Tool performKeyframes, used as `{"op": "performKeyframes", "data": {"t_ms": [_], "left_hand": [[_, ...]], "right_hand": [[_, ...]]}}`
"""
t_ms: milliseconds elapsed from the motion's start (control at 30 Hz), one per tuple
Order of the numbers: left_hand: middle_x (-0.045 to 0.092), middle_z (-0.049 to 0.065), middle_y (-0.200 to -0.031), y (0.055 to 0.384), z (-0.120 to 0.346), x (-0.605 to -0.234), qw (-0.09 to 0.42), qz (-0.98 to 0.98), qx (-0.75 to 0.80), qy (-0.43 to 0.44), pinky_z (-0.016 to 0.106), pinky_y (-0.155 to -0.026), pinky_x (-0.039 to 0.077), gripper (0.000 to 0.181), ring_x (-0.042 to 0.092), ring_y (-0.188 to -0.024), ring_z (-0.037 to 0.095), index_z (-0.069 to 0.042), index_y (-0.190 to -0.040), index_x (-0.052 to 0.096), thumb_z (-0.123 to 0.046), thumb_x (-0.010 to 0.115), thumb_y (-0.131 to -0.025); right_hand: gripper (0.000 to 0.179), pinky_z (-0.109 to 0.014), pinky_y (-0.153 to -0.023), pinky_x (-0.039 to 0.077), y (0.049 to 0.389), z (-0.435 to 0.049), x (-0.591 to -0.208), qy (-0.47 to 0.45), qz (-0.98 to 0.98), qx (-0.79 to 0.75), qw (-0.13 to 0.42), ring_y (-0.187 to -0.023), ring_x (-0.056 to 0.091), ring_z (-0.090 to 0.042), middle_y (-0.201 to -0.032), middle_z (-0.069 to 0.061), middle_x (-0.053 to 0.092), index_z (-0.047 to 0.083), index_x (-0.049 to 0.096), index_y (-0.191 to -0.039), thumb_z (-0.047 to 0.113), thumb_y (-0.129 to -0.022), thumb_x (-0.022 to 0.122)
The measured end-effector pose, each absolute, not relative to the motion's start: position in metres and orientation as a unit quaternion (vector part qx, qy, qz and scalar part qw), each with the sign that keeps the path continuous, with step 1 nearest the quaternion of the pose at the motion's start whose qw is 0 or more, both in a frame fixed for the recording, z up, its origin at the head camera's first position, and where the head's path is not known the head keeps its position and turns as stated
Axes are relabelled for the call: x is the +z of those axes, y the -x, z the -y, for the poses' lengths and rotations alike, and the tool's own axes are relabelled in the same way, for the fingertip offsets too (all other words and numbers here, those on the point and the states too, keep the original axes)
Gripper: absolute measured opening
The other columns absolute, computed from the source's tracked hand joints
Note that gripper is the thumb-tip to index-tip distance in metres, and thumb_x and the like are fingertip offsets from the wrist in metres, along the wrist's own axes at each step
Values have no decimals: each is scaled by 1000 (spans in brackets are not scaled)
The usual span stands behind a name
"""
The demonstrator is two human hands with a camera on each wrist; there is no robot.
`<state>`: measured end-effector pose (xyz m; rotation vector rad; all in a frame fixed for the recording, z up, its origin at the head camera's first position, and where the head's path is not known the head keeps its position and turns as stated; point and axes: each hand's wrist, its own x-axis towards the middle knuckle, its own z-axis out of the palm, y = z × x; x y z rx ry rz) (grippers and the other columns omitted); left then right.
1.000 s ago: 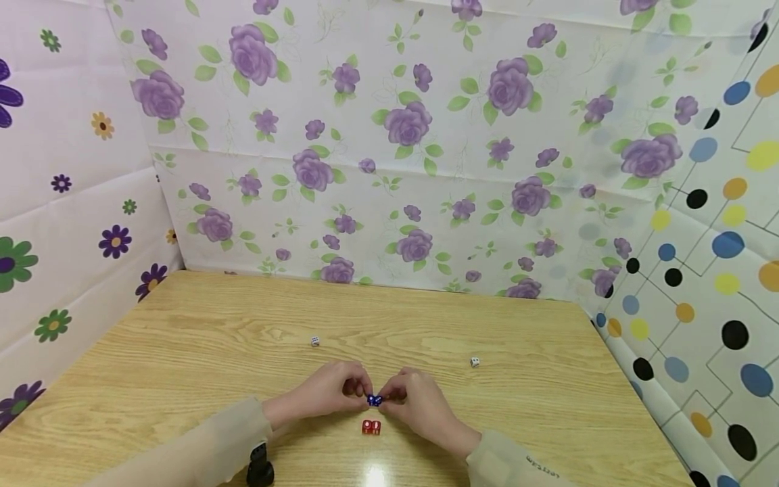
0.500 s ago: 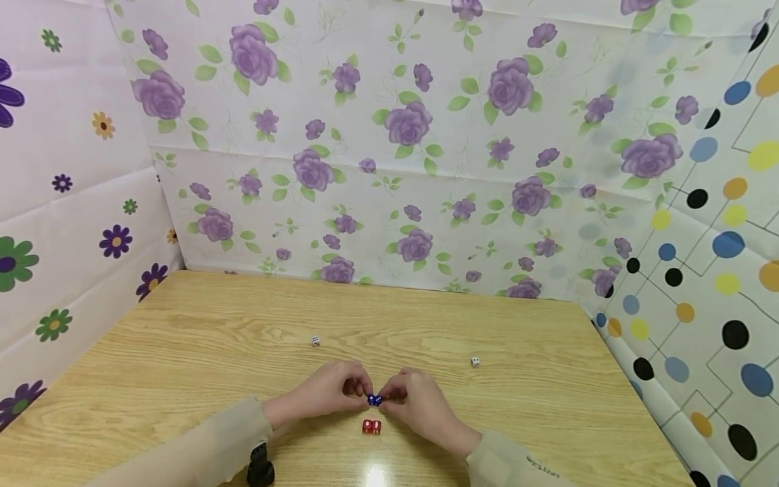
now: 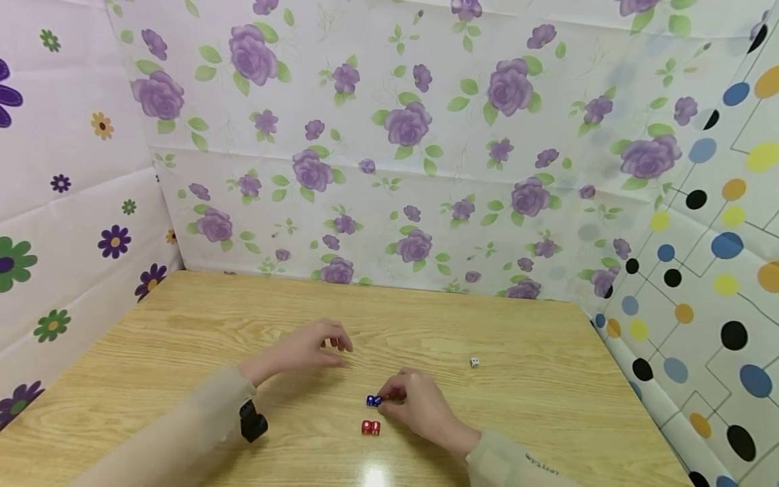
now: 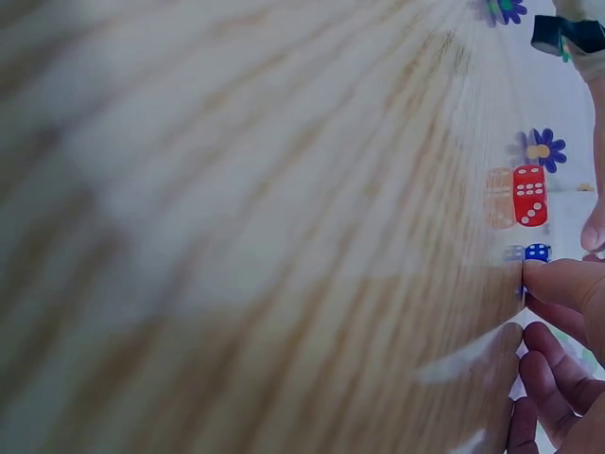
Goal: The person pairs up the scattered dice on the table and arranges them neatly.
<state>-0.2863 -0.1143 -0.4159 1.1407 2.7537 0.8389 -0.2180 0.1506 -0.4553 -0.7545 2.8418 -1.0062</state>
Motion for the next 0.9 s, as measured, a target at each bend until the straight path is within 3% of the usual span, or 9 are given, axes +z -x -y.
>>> {"op": "performKeyframes", "data": {"t_ms": [233, 467, 667, 900], "left_hand": [[67, 2, -104, 309, 141, -418, -29, -908, 250, -334, 38, -85, 49, 27, 60, -101, 22, -14, -113, 70, -20, 75, -88], [66, 6, -110, 323, 164, -427, 10, -912, 279, -301, 40, -88, 50, 34, 59, -103, 22, -13, -121, 68, -19, 75, -88], [67, 5, -105, 328, 173, -441, 48, -910, 321, -259, 37, -88, 53, 31, 63, -97, 18, -9, -114, 71, -24, 76, -87], [70, 2, -100, 324, 176, -448, 29, -902, 347, -256, 35, -84, 52, 20, 64, -92, 14, -12, -101, 72, -22, 78, -85]], "right_hand": [[11, -17, -66, 47, 218, -150, -455, 244, -914, -325, 17, -77, 55, -2, -87, 11, 64, 22, 77, -94, 21, -84, 79], [11, -17, -66, 47, 217, -150, -454, 242, -914, -327, 16, -77, 55, -1, -87, 10, 64, 21, 77, -94, 20, -84, 79], [11, -17, -67, 47, 217, -151, -455, 241, -913, -329, 18, -77, 55, -1, -88, 10, 64, 21, 77, -95, 21, -84, 79], [10, -17, -67, 48, 217, -152, -456, 242, -911, -334, 21, -77, 56, -1, -88, 10, 64, 22, 77, -94, 20, -84, 79]]}}
